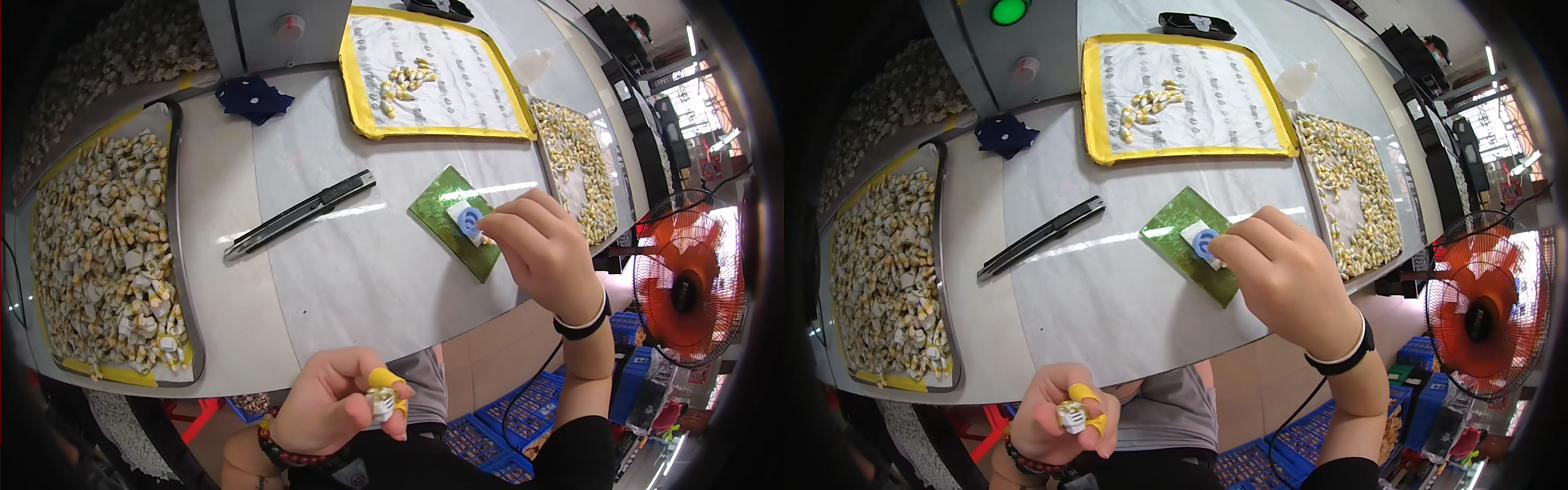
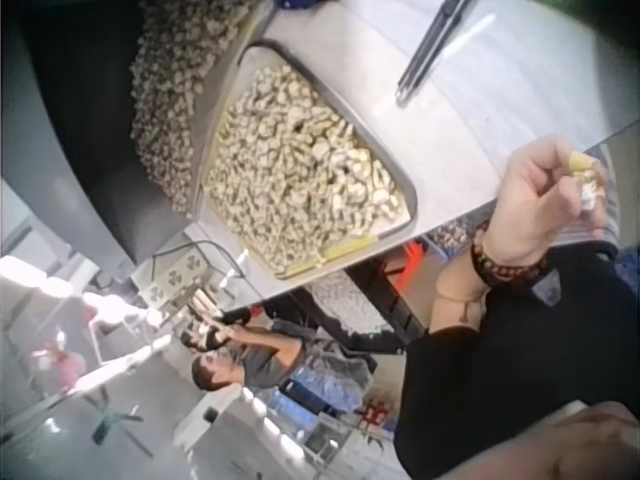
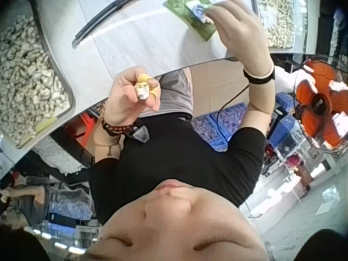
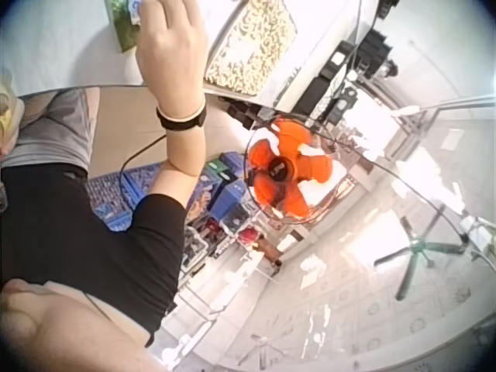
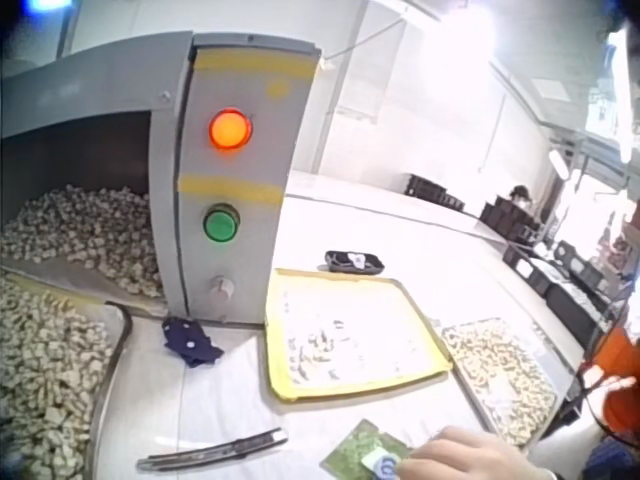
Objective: The person sits at a workstation and repeatedly picks up small, spiral-shaped corn cob pieces from a tray. They apply a small amount of adhesive from a green pad to the center of each piece and then press it onto a yellow cylindrical base held in their left hand. The finished units are placed into a yellow tray on the table.
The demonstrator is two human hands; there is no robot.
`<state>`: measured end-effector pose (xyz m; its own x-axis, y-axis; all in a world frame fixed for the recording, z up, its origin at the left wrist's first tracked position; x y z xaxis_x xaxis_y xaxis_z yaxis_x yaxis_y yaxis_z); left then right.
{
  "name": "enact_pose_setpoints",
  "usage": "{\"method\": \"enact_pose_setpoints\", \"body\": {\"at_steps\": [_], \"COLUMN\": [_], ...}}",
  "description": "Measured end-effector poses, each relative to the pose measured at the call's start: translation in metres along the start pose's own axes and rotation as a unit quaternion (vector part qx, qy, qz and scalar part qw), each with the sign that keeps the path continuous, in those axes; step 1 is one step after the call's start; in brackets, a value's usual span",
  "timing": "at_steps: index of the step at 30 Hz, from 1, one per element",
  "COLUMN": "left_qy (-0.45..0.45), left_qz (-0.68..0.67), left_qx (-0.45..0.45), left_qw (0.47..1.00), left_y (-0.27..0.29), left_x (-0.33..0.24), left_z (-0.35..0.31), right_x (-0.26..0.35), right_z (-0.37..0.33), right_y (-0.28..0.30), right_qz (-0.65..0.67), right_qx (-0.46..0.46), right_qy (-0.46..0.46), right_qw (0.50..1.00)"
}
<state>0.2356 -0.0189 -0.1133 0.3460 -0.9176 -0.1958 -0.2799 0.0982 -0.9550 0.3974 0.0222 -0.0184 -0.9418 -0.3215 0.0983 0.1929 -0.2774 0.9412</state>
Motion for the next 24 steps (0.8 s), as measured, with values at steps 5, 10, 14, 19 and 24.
{"method": "enact_pose_setpoints", "body": {"at_steps": [5, 10, 14, 19, 24], "left_qy": [0.048, 0.082, 0.113, 0.121, 0.128], "left_qz": [-0.018, -0.064, -0.064, -0.076, -0.083], "left_qx": [0.019, 0.044, 0.047, 0.062, 0.054], "left_qw": [0.999, 0.994, 0.99, 0.988, 0.987], "left_y": [0.0, -0.004, -0.006, -0.01, -0.012], "left_x": [0.014, 0.023, 0.027, 0.032, 0.034], "left_z": [0.002, 0.006, 0.006, 0.008, 0.007], "right_x": [0.035, 0.066, 0.073, 0.078, 0.079], "right_z": [0.005, 0.002, 0.005, 0.008, 0.007], "right_y": [0.032, 0.026, 0.024, 0.024, 0.021], "right_qz": [0.256, 0.369, 0.376, 0.383, 0.404], "right_qx": [-0.079, -0.091, -0.082, -0.073, -0.066], "right_qy": [-0.012, 0.063, 0.114, 0.161, 0.163], "right_qw": [0.963, 0.923, 0.916, 0.907, 0.898]}}
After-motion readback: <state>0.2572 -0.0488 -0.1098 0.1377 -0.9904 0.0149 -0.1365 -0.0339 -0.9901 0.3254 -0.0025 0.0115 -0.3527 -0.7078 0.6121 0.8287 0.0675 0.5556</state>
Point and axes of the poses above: each hand's wrist, its own z-axis towards the middle knuckle, its own y-axis out of the back of the hand, x = y × z, the point moved 9 cm from there along z, towards the middle knuckle, and after that the axes turned 4 degrees about -x, right-handed, at the moved point
